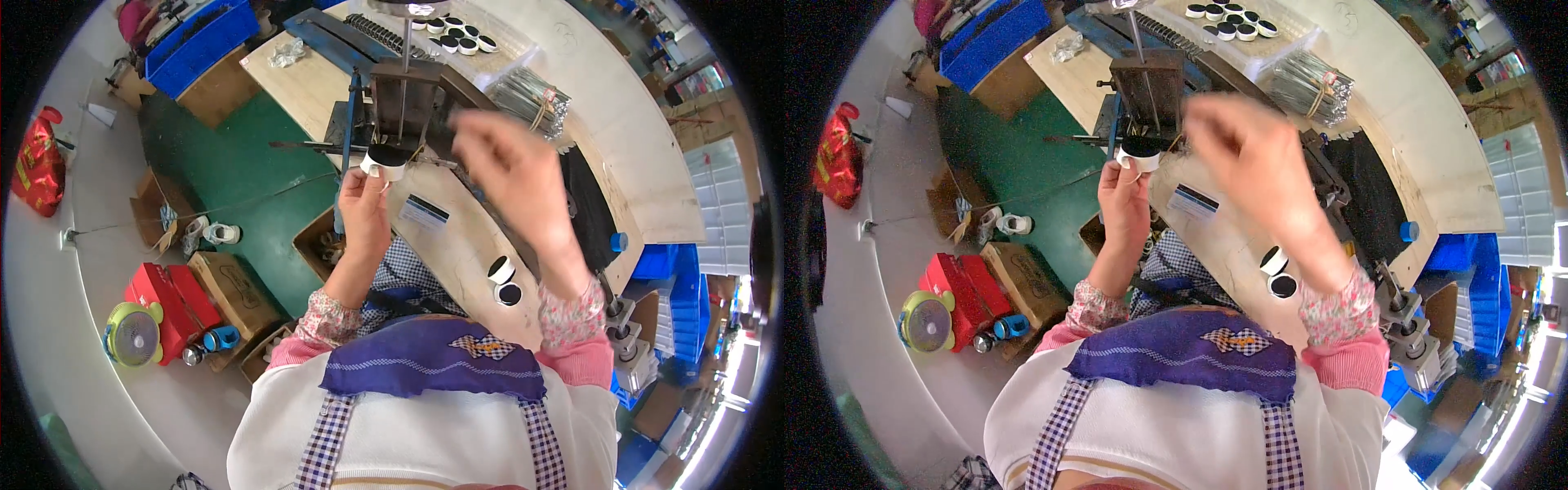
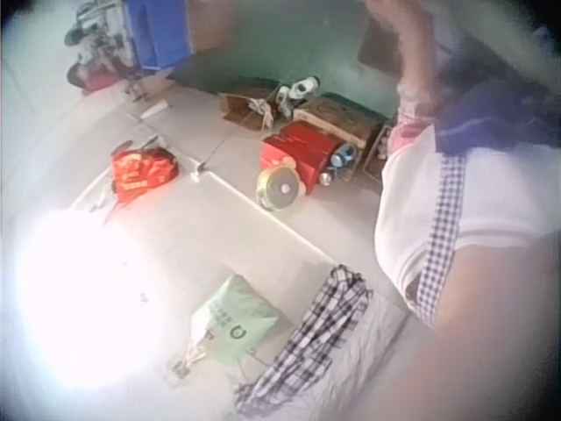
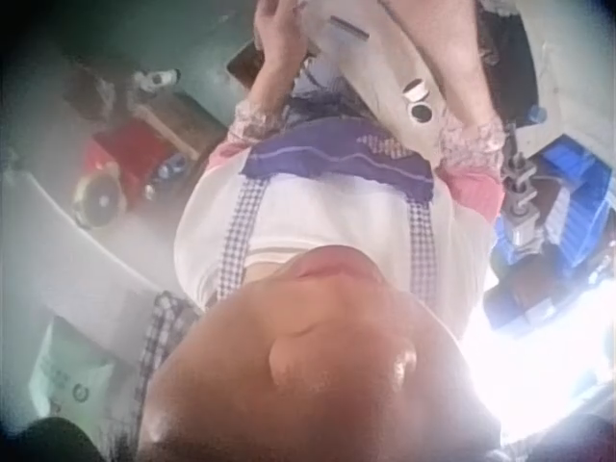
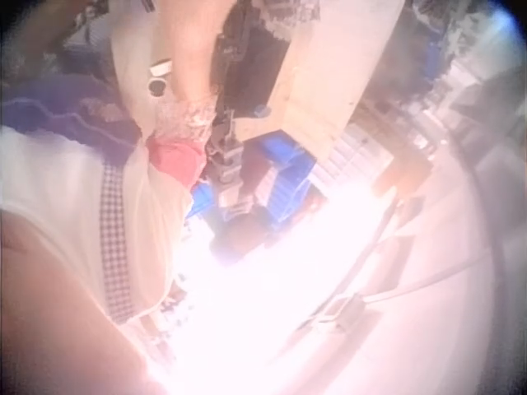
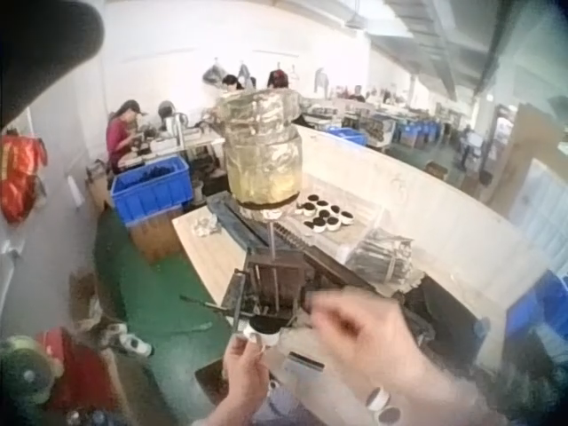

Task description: Assembling and processing small metal parts using factory machinery and bundling metal wires.

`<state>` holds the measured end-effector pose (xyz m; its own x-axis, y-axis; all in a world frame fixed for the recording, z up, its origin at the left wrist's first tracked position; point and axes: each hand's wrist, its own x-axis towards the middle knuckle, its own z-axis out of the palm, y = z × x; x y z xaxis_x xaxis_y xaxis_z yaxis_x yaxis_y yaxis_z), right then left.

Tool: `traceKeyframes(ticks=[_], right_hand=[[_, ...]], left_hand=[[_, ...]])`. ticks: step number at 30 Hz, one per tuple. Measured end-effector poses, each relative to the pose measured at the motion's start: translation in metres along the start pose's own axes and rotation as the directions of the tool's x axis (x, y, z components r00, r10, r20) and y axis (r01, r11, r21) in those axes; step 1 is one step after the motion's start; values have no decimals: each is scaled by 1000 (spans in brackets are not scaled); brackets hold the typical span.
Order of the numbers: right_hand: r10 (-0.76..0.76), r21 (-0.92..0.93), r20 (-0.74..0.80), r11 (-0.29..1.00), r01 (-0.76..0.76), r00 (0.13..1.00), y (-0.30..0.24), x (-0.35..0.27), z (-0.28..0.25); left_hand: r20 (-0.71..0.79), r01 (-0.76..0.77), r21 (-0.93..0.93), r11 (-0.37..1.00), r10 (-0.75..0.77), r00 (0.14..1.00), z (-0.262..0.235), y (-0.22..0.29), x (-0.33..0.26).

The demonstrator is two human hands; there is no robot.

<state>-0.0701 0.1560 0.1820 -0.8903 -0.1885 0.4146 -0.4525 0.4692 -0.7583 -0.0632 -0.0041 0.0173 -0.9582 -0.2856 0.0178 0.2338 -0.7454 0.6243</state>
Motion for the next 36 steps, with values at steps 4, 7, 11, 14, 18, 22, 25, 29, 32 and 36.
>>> traceKeyframes(ticks=[4, 7, 11, 14, 18, 22, 25, 29, 32, 36], right_hand=[[-134, 29, -59, 990, 136, 989, -2, 61, 10], [-255, 65, -2, 965, 255, 967, 8, 87, 26], [-183, 169, 25, 970, 176, 983, 1, 99, 29], [-151, 215, 15, 966, 145, 988, -3, 100, 35], [-124, 209, -38, 969, 129, 992, 5, 106, 41], [-239, 178, -80, 952, 250, 968, -6, 117, 34], [-93, 265, 38, 961, 80, 995, -33, 133, 14], [-239, 381, -112, 886, 264, 965, -55, 146, 10], [-266, 358, -75, 892, 274, 961, -60, 149, 5], [-237, 414, -42, 880, 232, 971, -62, 148, 4]], left_hand=[[-29, -1, -7, 1000, 1, 1000, 14, -4, 3], [-50, 8, -25, 1000, -9, 999, 16, -4, 5], [-83, -2, -14, 1000, 1, 997, 20, -4, 3], [-68, 5, 41, 999, -2, 998, 11, -5, 7], [-90, -9, 68, 998, 15, 996, 20, -5, 6], [-99, -14, 213, 977, 36, 994, 27, -1, 0], [-89, -30, 181, 983, 47, 995, 30, -5, 5], [-86, -35, 205, 978, 54, 995, 39, -6, 16], [-92, -50, 222, 974, 72, 993, 44, -7, 24], [-117, -53, 352, 934, 100, 988, 44, -14, 28]])
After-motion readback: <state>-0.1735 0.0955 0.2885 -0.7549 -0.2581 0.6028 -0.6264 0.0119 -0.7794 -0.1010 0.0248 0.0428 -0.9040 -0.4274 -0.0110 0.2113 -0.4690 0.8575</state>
